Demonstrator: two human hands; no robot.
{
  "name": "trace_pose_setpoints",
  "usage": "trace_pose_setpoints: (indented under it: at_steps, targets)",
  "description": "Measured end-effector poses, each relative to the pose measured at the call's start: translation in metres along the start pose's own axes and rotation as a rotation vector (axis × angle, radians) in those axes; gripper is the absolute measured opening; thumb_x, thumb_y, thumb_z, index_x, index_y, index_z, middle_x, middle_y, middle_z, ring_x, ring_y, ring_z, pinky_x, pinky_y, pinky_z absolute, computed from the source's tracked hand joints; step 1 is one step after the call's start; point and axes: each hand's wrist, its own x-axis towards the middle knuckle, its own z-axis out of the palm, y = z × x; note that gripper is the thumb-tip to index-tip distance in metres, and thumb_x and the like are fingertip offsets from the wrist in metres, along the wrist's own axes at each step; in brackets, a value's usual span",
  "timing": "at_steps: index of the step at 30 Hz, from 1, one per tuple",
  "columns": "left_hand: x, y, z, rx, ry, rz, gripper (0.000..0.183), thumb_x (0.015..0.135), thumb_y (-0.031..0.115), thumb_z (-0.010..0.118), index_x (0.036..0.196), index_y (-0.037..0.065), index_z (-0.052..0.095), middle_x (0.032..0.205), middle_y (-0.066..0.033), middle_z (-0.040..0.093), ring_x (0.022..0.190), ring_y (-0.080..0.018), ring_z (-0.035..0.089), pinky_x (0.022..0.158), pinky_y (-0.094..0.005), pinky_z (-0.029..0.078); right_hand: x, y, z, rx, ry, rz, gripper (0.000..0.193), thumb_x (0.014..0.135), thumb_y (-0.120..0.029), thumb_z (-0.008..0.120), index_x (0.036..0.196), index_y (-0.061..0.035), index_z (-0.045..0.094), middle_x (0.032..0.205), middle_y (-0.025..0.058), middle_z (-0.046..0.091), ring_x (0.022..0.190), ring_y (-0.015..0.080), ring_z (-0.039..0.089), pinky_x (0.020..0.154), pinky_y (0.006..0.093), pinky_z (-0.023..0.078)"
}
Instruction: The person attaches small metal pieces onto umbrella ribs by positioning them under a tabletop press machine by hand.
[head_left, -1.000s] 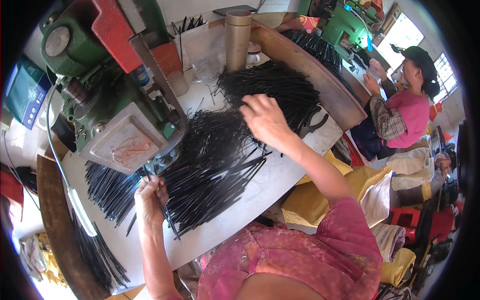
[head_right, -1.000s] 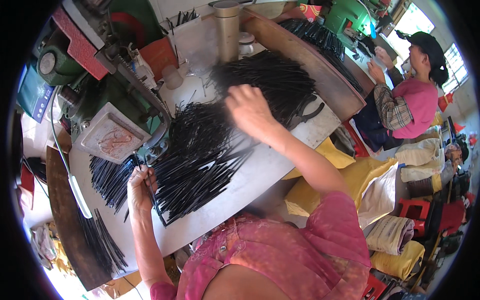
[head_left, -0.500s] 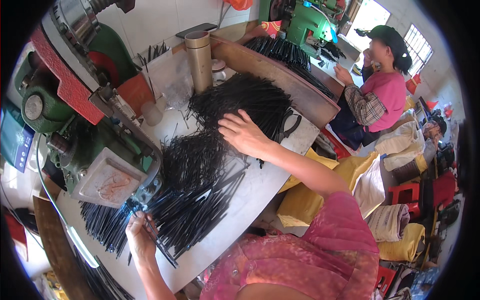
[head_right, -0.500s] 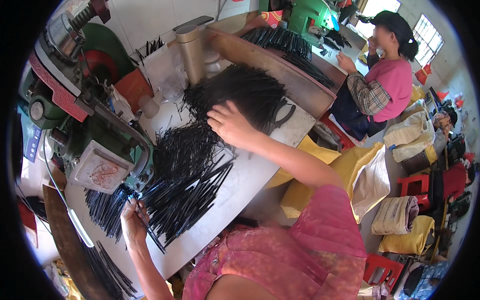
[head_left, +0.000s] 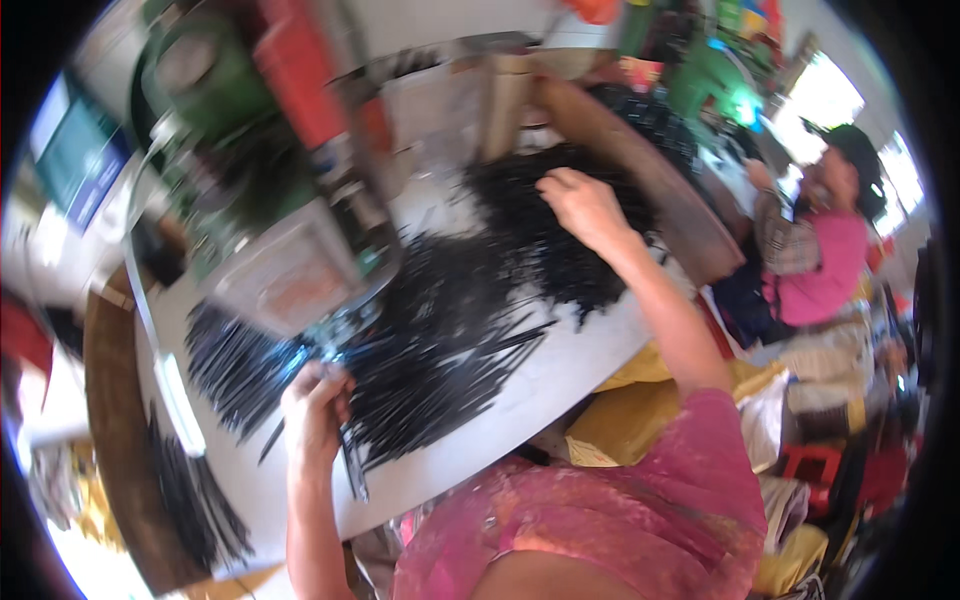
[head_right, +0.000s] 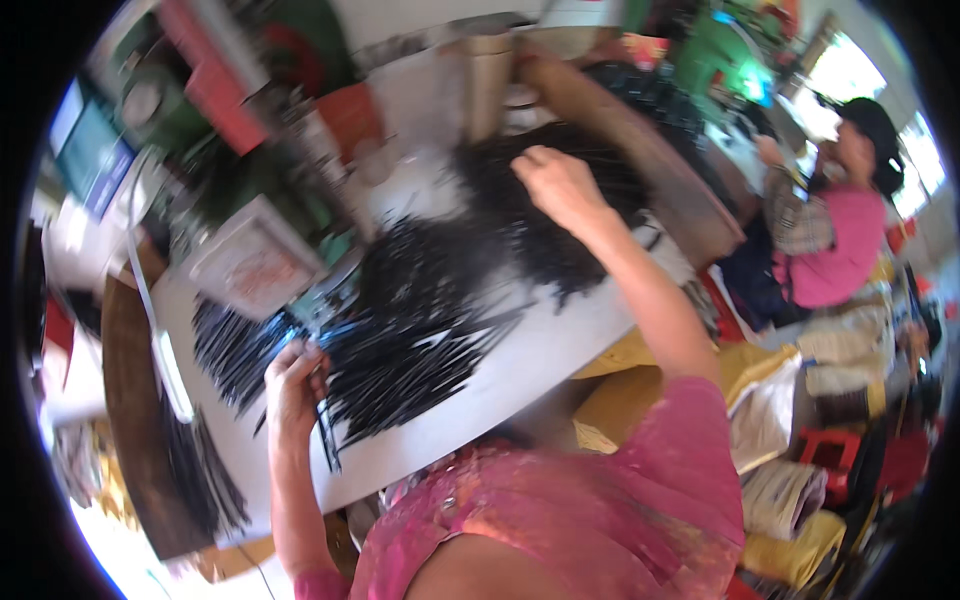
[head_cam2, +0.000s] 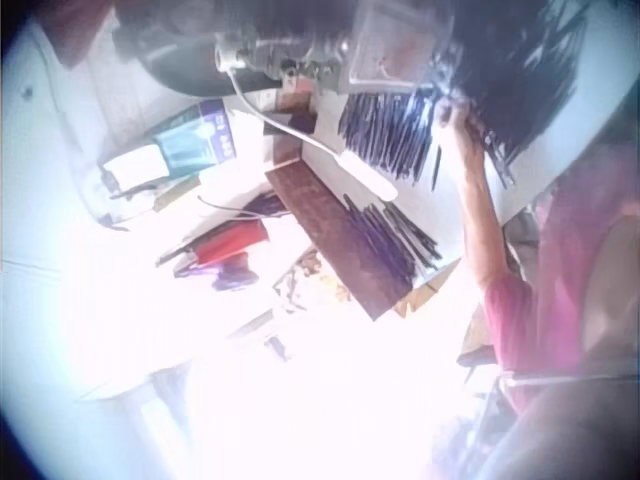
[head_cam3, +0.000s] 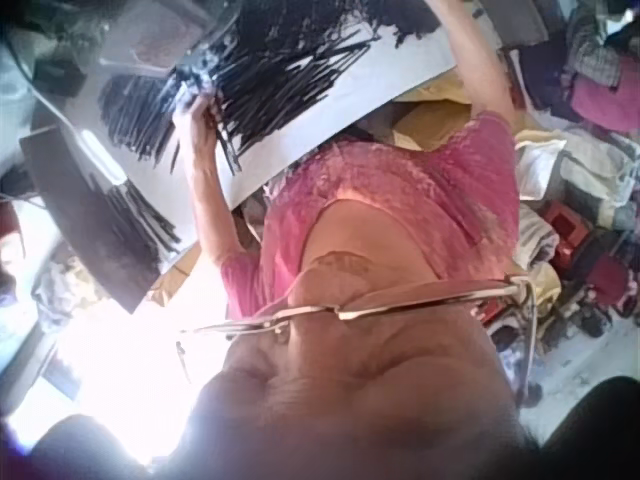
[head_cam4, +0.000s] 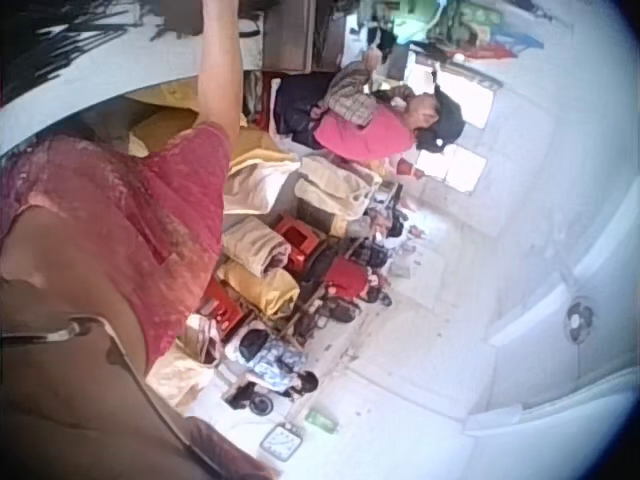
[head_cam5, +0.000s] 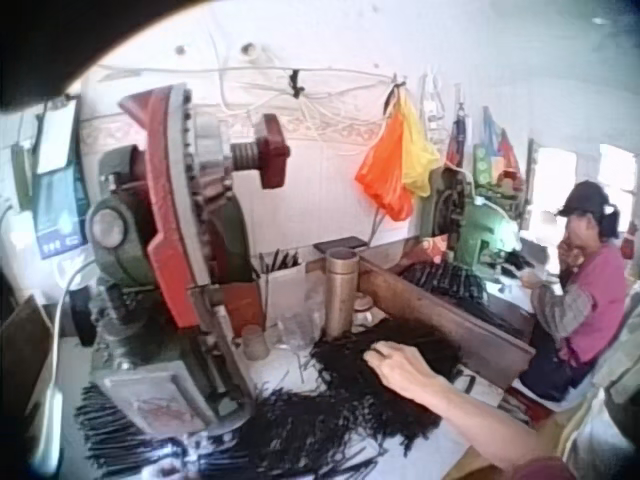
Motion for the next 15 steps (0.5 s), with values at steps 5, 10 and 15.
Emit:
trace_pose_setpoints:
  at_steps: [5,10,15]
  targets:
    - [0.005,0.0,0.006,-0.069,0.013,0.018,0.01,0.075,0.002,0.057,0.084,0.006,0.054,0.064,-0.0048,0.054,0.042,-0.0049,0.04,0.036,-0.0161,0.031,0.009,-0.05,-0.016,-0.098,-0.031,-0.167,0.02,0.065,-0.003,0.053,0.086,-0.0053,0.055,0.077,0.0072,0.051,0.073,0.0223,0.053,0.063,0.0324,0.045]
    - [0.008,-0.004,0.003,-0.078,0.044,0.035,0.011,0.075,0.001,0.057,0.085,0.006,0.055,0.063,-0.0041,0.055,0.04,-0.0035,0.039,0.035,-0.0152,0.03,0.023,-0.126,-0.015,0.192,0.098,-0.429,0.027,0.066,-0.006,0.057,0.093,-0.0093,0.059,0.076,0.0043,0.05,0.068,0.0202,0.052,0.06,0.0313,0.044]
    - [0.007,-0.003,0.012,-0.083,0.051,0.056,0.015,0.075,0.0,0.058,0.088,0.007,0.057,0.063,-0.0027,0.055,0.041,-0.0025,0.039,0.035,-0.0142,0.029,0.017,-0.184,0.009,0.907,-0.272,-0.038,0.021,0.079,-0.015,0.058,0.095,-0.0023,0.059,0.074,0.0085,0.061,0.063,0.0201,0.058,0.057,0.0287,0.046]
